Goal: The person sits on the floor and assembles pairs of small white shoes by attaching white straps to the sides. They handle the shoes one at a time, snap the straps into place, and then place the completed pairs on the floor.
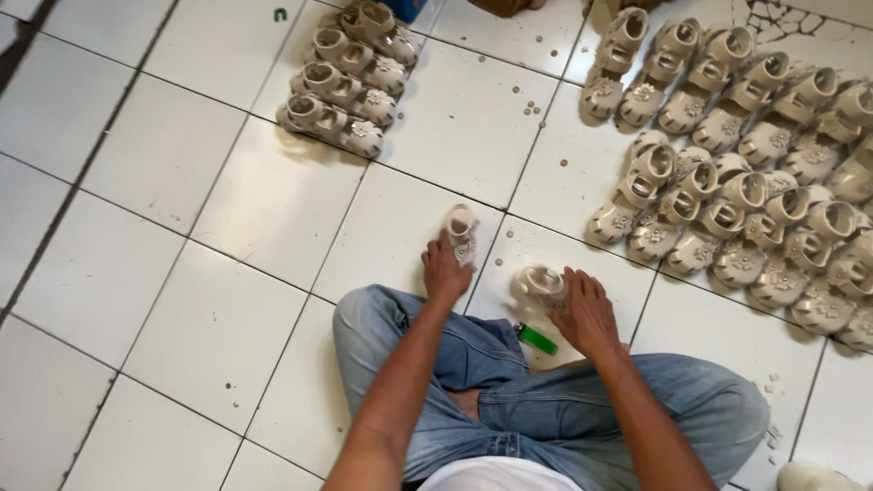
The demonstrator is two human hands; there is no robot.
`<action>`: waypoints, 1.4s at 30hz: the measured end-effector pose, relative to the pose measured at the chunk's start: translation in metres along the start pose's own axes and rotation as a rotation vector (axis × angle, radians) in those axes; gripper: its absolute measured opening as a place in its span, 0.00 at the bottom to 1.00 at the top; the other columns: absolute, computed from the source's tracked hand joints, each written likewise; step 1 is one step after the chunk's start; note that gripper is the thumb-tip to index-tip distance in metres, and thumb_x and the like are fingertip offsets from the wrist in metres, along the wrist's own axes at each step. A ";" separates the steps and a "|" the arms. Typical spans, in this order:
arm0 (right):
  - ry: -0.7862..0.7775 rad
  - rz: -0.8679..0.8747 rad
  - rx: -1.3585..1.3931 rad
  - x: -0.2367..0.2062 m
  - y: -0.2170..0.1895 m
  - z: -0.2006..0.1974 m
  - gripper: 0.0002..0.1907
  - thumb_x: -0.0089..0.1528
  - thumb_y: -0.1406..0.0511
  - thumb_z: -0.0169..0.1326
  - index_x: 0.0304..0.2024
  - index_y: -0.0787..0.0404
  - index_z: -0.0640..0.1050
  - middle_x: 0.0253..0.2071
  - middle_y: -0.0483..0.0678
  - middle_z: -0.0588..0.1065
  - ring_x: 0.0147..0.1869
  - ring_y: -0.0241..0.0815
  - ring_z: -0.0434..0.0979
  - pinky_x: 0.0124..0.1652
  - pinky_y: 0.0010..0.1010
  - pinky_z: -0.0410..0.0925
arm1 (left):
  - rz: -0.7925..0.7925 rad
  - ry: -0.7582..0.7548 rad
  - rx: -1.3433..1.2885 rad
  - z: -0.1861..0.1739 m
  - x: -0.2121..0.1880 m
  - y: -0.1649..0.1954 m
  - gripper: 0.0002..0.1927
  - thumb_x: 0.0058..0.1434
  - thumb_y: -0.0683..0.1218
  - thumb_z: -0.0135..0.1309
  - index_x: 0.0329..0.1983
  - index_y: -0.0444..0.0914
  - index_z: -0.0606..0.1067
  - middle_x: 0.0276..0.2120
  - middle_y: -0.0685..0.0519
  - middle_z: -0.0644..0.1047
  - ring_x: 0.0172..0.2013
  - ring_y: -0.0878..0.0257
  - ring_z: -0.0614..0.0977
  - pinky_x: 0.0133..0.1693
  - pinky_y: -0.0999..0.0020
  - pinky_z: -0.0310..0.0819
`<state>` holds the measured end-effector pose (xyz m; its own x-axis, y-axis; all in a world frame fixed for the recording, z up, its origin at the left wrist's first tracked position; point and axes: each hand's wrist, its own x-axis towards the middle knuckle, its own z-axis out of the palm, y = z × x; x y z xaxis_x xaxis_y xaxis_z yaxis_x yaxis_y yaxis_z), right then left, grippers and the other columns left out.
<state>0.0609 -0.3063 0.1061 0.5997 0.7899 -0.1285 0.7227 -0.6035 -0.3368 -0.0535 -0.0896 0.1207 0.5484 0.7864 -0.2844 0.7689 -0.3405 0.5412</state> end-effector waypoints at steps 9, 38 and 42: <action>-0.099 0.185 -0.063 0.009 -0.001 0.006 0.46 0.49 0.63 0.67 0.68 0.57 0.63 0.65 0.49 0.66 0.70 0.52 0.65 0.57 0.49 0.69 | 0.461 -0.192 0.157 0.002 0.011 -0.015 0.42 0.49 0.33 0.58 0.69 0.43 0.62 0.63 0.46 0.66 0.64 0.43 0.66 0.59 0.54 0.72; 0.015 -0.074 -0.066 0.015 -0.013 0.020 0.49 0.45 0.64 0.67 0.68 0.56 0.62 0.69 0.54 0.63 0.73 0.57 0.59 0.67 0.46 0.59 | 1.108 -0.127 0.269 0.012 -0.017 0.014 0.09 0.57 0.37 0.57 0.41 0.38 0.76 0.77 0.43 0.60 0.74 0.48 0.61 0.69 0.49 0.61; 0.345 -0.129 0.128 0.017 -0.025 0.011 0.48 0.49 0.61 0.67 0.69 0.63 0.63 0.69 0.61 0.63 0.74 0.60 0.60 0.68 0.50 0.59 | 0.875 -0.061 0.302 -0.018 -0.003 0.001 0.10 0.50 0.43 0.63 0.36 0.37 0.79 0.68 0.43 0.64 0.70 0.46 0.62 0.65 0.39 0.55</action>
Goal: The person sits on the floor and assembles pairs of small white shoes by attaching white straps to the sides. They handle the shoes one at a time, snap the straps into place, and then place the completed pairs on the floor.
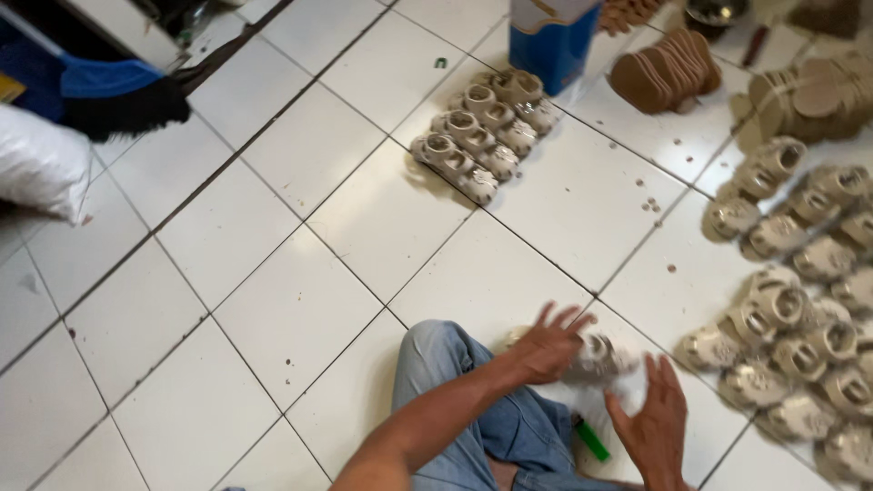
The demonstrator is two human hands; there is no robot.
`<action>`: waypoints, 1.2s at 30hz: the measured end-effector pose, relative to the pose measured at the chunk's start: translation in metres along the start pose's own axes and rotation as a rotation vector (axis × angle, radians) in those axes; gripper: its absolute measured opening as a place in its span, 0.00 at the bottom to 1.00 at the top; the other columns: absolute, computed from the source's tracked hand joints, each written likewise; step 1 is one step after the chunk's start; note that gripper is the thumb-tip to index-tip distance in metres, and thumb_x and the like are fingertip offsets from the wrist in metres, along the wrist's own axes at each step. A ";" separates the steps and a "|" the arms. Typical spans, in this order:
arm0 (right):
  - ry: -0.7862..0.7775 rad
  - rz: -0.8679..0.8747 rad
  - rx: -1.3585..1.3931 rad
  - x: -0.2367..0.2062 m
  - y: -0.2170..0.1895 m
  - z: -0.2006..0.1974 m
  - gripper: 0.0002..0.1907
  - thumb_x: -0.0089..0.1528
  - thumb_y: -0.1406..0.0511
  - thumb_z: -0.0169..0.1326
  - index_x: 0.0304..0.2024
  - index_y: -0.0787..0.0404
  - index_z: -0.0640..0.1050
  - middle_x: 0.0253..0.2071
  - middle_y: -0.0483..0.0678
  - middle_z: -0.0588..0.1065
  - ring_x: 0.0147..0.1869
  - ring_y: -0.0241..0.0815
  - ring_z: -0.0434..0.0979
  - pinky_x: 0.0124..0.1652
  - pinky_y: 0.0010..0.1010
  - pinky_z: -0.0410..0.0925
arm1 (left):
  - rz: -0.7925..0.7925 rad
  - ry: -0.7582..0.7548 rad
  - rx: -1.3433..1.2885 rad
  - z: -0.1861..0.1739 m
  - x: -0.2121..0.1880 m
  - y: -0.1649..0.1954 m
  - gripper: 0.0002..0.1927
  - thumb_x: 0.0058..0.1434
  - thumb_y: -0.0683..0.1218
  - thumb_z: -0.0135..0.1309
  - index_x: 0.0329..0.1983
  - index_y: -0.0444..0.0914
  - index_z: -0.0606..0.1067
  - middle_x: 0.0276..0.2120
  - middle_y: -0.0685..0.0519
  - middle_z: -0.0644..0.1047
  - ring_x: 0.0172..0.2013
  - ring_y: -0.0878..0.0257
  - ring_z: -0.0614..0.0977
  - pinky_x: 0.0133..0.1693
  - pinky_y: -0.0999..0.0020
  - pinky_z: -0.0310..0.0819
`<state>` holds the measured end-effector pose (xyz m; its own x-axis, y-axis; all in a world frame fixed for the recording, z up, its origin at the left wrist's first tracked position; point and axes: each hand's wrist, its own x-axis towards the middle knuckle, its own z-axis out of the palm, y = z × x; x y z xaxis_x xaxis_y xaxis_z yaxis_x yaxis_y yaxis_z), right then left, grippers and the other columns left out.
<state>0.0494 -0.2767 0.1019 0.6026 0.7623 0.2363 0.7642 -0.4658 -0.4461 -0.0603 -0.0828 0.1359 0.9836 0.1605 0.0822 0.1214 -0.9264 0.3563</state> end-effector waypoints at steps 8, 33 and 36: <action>0.137 0.132 0.139 0.015 -0.006 0.018 0.43 0.52 0.62 0.67 0.67 0.68 0.68 0.66 0.65 0.68 0.73 0.64 0.67 0.70 0.53 0.63 | -1.205 0.674 -1.025 -0.068 -0.036 -0.151 0.16 0.56 0.50 0.64 0.39 0.32 0.79 0.41 0.39 0.81 0.37 0.52 0.82 0.39 0.59 0.76; -0.058 0.210 0.112 0.037 -0.005 0.028 0.36 0.48 0.65 0.68 0.58 0.65 0.74 0.63 0.65 0.69 0.69 0.63 0.69 0.63 0.52 0.65 | -1.133 0.774 -0.572 -0.081 0.021 -0.250 0.27 0.69 0.61 0.50 0.61 0.39 0.74 0.75 0.31 0.35 0.74 0.39 0.46 0.70 0.54 0.47; -0.112 0.235 0.151 0.029 0.004 0.013 0.32 0.52 0.62 0.65 0.59 0.62 0.73 0.64 0.60 0.69 0.69 0.60 0.67 0.63 0.46 0.64 | -0.951 0.779 -0.670 -0.046 0.000 -0.205 0.31 0.69 0.60 0.49 0.70 0.40 0.66 0.77 0.36 0.42 0.75 0.44 0.52 0.69 0.54 0.50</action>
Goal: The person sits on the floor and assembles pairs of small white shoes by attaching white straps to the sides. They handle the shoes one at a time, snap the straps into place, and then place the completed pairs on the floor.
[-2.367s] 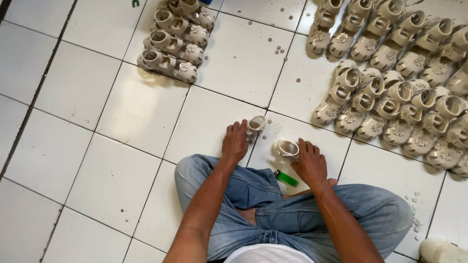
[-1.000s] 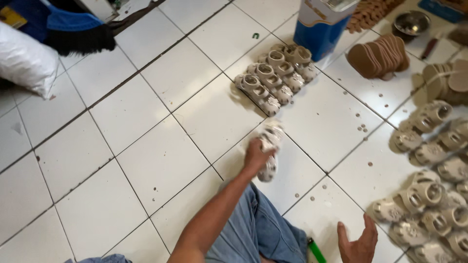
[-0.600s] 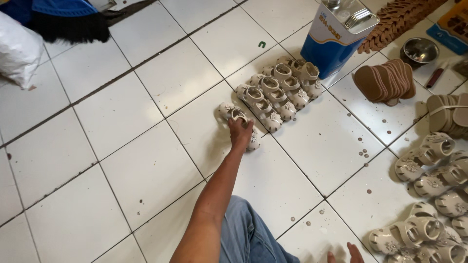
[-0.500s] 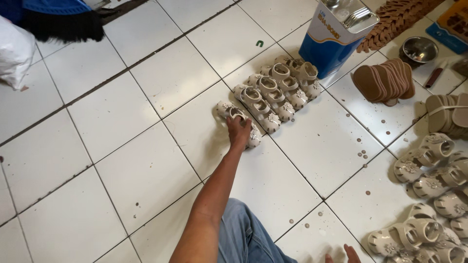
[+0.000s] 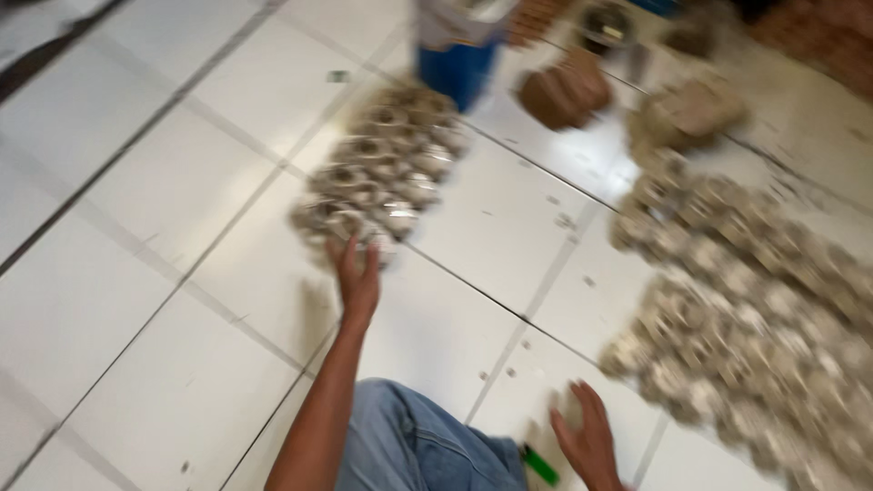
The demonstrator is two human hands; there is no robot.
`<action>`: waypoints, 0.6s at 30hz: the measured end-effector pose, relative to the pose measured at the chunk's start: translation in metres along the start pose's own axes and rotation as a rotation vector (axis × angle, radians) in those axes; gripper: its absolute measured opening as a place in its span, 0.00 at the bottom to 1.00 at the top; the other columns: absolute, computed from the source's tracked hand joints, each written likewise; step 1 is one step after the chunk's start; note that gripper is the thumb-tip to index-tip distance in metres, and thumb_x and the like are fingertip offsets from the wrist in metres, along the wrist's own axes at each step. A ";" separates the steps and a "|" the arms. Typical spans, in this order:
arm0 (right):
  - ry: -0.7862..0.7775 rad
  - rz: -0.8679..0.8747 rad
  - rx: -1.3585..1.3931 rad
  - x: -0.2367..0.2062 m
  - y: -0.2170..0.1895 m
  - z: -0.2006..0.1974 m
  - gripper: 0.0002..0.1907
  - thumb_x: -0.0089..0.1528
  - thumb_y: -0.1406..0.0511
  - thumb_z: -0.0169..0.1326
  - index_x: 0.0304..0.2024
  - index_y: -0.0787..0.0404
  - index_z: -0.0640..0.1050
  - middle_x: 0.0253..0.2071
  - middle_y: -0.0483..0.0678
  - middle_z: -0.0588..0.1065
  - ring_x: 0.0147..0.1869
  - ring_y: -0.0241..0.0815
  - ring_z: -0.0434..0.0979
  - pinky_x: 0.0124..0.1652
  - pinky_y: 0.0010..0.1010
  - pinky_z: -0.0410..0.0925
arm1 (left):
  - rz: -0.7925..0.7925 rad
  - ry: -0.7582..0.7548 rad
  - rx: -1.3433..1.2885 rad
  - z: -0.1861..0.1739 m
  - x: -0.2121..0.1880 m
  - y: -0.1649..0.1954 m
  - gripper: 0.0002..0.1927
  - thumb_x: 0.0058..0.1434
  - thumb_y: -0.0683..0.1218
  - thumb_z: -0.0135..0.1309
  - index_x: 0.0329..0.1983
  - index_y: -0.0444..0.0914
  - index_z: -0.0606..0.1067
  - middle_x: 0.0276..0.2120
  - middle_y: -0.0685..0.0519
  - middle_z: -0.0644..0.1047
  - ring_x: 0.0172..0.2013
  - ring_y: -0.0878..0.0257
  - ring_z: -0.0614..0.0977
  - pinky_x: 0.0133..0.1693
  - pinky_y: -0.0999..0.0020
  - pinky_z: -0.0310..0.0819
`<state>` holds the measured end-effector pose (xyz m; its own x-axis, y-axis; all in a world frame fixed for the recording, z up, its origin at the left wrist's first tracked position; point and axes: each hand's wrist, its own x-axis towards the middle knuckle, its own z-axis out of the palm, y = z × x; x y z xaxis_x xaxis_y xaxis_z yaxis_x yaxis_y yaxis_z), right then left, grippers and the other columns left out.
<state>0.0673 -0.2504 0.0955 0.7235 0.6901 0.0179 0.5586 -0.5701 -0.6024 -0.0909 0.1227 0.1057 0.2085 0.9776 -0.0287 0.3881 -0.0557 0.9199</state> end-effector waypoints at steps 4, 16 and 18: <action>-0.065 0.103 0.093 -0.014 0.013 -0.019 0.28 0.57 0.62 0.61 0.59 0.60 0.73 0.65 0.57 0.68 0.69 0.58 0.66 0.63 0.43 0.63 | 0.131 -0.295 0.205 0.013 -0.134 -0.014 0.27 0.65 0.55 0.53 0.62 0.35 0.70 0.73 0.39 0.59 0.67 0.45 0.67 0.63 0.55 0.63; -0.077 0.181 0.192 -0.043 0.024 -0.036 0.21 0.60 0.61 0.57 0.55 0.60 0.75 0.56 0.53 0.75 0.62 0.55 0.74 0.58 0.42 0.69 | 0.704 -0.807 0.665 0.042 -0.310 -0.030 0.20 0.64 0.53 0.52 0.46 0.31 0.78 0.58 0.38 0.72 0.57 0.46 0.73 0.60 0.52 0.58; -0.101 0.191 0.228 -0.045 0.026 -0.036 0.21 0.60 0.61 0.57 0.55 0.59 0.76 0.54 0.52 0.77 0.59 0.53 0.76 0.56 0.41 0.70 | 0.698 -0.808 0.680 0.043 -0.309 -0.030 0.21 0.65 0.54 0.52 0.46 0.31 0.78 0.57 0.38 0.73 0.57 0.47 0.73 0.59 0.51 0.59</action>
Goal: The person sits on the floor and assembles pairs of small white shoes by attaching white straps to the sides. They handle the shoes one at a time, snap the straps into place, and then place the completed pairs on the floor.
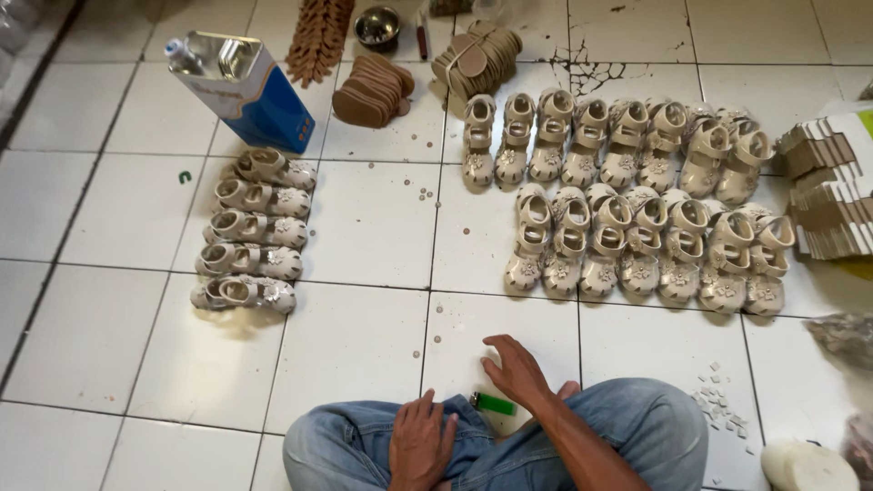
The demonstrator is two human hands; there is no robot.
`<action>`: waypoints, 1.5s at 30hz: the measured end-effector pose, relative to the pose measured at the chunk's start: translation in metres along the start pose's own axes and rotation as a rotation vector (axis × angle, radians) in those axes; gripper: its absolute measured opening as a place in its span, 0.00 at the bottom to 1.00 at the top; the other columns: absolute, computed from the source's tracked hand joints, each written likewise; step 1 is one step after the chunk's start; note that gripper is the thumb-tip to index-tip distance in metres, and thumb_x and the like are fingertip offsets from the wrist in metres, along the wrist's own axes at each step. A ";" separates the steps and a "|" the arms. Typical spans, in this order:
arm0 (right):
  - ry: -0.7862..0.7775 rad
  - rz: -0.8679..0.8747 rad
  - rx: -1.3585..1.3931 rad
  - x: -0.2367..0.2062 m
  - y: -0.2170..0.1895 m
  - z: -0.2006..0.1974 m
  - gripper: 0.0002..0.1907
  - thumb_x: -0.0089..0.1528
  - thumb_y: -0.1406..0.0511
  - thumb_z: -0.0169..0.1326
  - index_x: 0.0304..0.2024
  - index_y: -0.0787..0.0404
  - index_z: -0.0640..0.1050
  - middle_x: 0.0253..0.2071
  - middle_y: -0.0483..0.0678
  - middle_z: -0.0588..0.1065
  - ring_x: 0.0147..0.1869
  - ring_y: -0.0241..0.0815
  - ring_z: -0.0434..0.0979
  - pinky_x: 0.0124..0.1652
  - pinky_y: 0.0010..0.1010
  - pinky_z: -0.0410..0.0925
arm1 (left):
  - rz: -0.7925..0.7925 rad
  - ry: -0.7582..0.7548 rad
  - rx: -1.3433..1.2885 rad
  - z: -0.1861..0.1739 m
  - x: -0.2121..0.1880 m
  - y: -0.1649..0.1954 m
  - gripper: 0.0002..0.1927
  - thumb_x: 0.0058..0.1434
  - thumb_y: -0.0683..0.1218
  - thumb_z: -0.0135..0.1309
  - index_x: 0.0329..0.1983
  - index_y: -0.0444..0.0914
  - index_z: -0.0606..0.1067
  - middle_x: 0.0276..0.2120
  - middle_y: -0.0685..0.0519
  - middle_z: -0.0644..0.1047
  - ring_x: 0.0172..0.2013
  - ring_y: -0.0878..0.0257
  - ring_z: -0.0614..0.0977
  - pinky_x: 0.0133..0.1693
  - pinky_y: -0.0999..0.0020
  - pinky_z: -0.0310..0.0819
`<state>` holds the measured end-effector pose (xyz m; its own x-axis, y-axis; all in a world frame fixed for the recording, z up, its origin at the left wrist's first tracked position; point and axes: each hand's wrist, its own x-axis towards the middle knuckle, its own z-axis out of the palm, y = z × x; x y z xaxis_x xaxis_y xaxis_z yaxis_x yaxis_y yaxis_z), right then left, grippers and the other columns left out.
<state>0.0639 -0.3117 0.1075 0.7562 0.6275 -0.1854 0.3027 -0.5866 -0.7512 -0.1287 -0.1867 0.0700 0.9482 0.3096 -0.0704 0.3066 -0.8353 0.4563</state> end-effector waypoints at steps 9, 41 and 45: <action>0.001 0.031 -0.030 0.114 -0.011 -0.025 0.26 0.61 0.54 0.59 0.59 0.57 0.74 0.57 0.52 0.76 0.51 0.48 0.80 0.49 0.41 0.74 | 0.028 0.115 0.104 0.018 0.014 -0.010 0.22 0.64 0.58 0.53 0.41 0.34 0.81 0.52 0.37 0.77 0.49 0.46 0.79 0.53 0.50 0.69; -0.440 -0.202 0.087 0.045 -0.060 -0.066 0.23 0.50 0.65 0.60 0.49 0.63 0.78 0.62 0.51 0.73 0.56 0.47 0.81 0.51 0.38 0.78 | -0.234 0.083 -1.596 -0.028 0.082 -0.047 0.40 0.66 0.54 0.58 0.74 0.35 0.56 0.65 0.47 0.71 0.64 0.57 0.73 0.63 0.62 0.69; -0.347 -0.204 0.348 -0.022 -0.074 -0.076 0.27 0.51 0.71 0.64 0.54 0.62 0.74 0.60 0.54 0.73 0.64 0.50 0.74 0.59 0.41 0.72 | -0.118 -0.013 -1.745 -0.101 0.074 -0.017 0.33 0.59 0.51 0.62 0.65 0.37 0.64 0.52 0.46 0.79 0.53 0.57 0.82 0.54 0.59 0.79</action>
<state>0.0687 -0.3208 0.2150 0.4478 0.8783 -0.1676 0.1688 -0.2671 -0.9488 -0.0724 -0.1037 0.1464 0.9325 0.3169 -0.1734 -0.0638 0.6170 0.7844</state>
